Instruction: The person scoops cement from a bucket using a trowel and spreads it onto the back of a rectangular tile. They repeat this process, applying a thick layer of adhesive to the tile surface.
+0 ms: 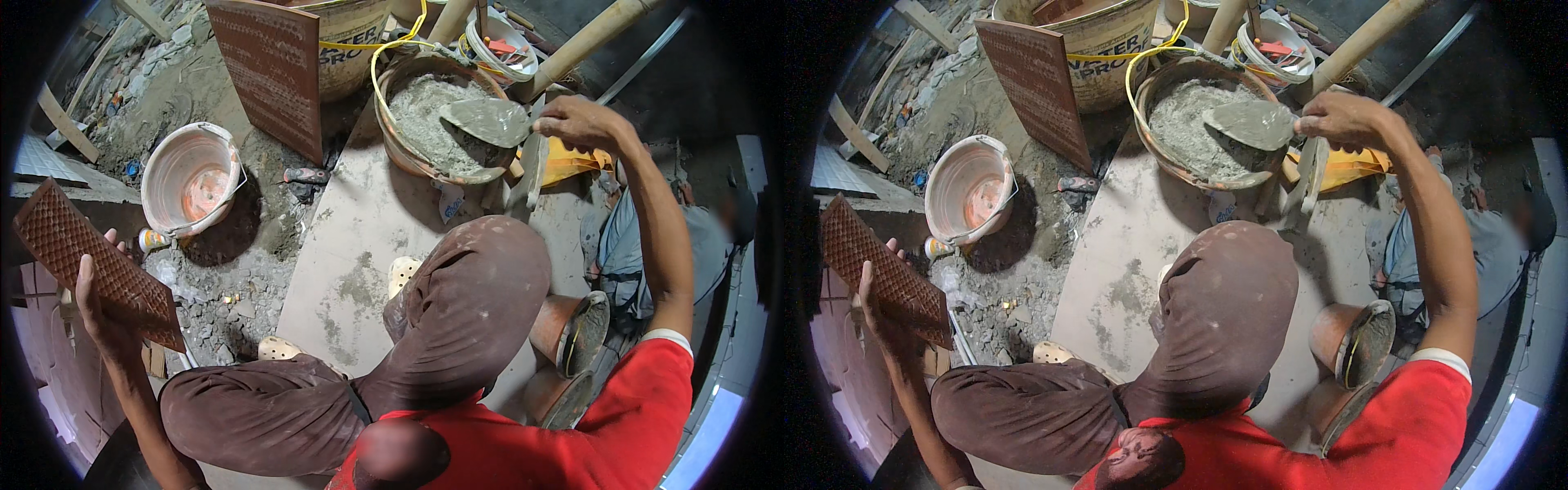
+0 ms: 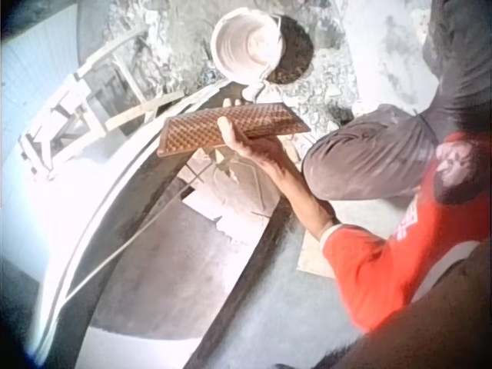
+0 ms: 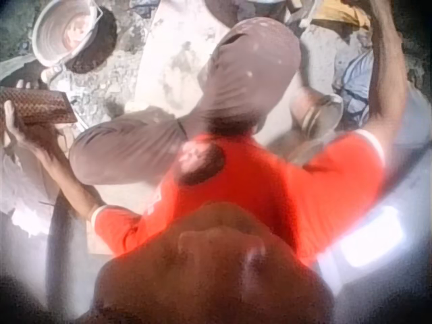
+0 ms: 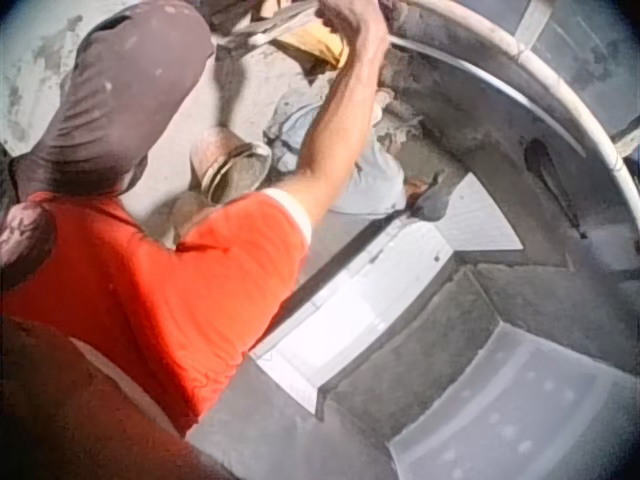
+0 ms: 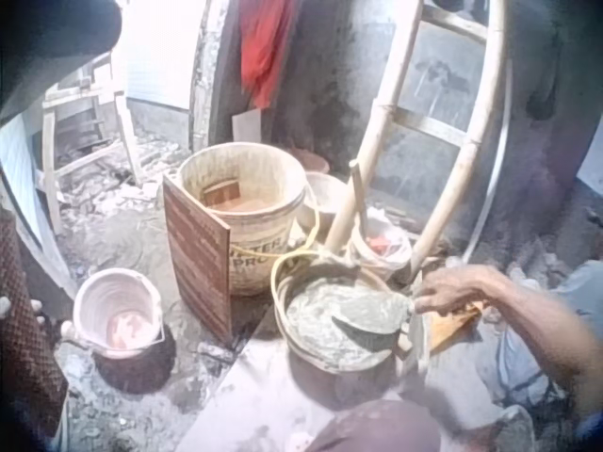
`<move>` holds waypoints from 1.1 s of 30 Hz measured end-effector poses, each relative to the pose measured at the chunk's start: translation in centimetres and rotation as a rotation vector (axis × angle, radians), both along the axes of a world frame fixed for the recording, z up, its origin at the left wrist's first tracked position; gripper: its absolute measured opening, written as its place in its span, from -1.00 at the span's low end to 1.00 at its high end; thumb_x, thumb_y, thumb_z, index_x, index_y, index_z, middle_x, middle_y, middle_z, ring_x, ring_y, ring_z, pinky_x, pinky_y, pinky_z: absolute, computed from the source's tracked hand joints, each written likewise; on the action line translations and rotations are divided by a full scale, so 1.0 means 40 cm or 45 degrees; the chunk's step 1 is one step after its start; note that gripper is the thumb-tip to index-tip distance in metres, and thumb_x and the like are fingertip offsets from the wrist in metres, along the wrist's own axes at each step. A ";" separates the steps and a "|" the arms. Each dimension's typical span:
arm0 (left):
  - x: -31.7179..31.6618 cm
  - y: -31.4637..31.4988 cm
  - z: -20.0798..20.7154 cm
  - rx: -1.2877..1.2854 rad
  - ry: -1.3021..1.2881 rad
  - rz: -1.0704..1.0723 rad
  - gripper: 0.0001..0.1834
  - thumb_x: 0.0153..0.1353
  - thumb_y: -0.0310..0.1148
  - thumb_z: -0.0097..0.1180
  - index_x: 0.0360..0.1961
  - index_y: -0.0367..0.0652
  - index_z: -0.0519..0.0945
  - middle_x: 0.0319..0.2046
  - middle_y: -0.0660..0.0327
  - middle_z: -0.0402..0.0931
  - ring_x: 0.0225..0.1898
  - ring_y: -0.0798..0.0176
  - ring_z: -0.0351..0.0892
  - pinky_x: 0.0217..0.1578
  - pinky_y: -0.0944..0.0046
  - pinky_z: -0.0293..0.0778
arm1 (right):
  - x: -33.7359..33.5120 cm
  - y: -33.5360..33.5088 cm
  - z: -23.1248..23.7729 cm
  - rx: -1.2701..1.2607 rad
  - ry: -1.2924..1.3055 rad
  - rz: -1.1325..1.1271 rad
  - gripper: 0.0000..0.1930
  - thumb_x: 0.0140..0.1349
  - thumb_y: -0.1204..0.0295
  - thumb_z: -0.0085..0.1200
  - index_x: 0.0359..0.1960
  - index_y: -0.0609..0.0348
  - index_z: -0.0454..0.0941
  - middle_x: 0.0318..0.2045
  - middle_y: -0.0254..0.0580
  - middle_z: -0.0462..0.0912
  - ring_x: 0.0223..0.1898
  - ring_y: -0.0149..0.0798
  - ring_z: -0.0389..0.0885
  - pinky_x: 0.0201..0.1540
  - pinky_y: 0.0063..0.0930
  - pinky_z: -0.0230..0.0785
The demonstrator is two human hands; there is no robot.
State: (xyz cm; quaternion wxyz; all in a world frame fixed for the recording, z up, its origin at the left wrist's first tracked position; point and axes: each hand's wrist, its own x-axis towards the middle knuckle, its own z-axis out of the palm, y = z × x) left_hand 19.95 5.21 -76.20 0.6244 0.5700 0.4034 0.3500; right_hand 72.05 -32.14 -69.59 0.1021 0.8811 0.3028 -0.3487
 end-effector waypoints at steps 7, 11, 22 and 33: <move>0.002 -0.011 0.005 0.047 -0.022 -0.002 -0.25 0.33 0.01 0.03 0.39 -0.28 0.25 0.18 -0.10 0.46 0.16 0.08 0.47 0.22 0.10 0.37 | -0.023 -0.075 -0.109 0.047 0.082 -0.084 -0.52 0.41 0.01 -0.01 -0.21 0.30 0.55 -0.64 -0.25 0.44 -0.65 -0.39 0.45 -0.63 -0.43 0.31; -0.002 -0.003 0.002 0.088 -0.019 0.001 -0.24 0.33 0.01 0.03 0.39 -0.27 0.24 0.20 -0.11 0.45 0.19 0.07 0.46 0.23 0.08 0.36 | -0.035 -0.068 -0.099 0.024 0.067 -0.104 -0.52 0.42 0.02 -0.03 -0.18 0.31 0.55 -0.64 -0.23 0.45 -0.65 -0.39 0.44 -0.63 -0.43 0.31; 0.007 -0.016 0.013 0.028 -0.012 0.008 -0.24 0.32 0.00 0.04 0.39 -0.30 0.25 0.20 -0.13 0.45 0.19 0.06 0.47 0.24 0.08 0.36 | -0.022 -0.090 -0.091 0.120 -0.016 -0.299 -0.50 0.42 0.01 -0.11 -0.33 0.29 0.51 -0.67 -0.23 0.46 -0.74 -0.38 0.43 -0.72 -0.43 0.27; 0.020 -0.017 0.013 0.015 -0.003 0.008 -0.25 0.32 0.03 0.03 0.33 -0.36 0.31 0.18 -0.09 0.46 0.15 0.10 0.48 0.21 0.09 0.39 | -0.004 0.011 -0.081 0.163 -0.187 -0.083 -0.46 0.42 0.15 -0.18 -0.54 0.45 0.46 -0.70 -0.02 0.55 -0.69 -0.14 0.62 -0.65 -0.23 0.46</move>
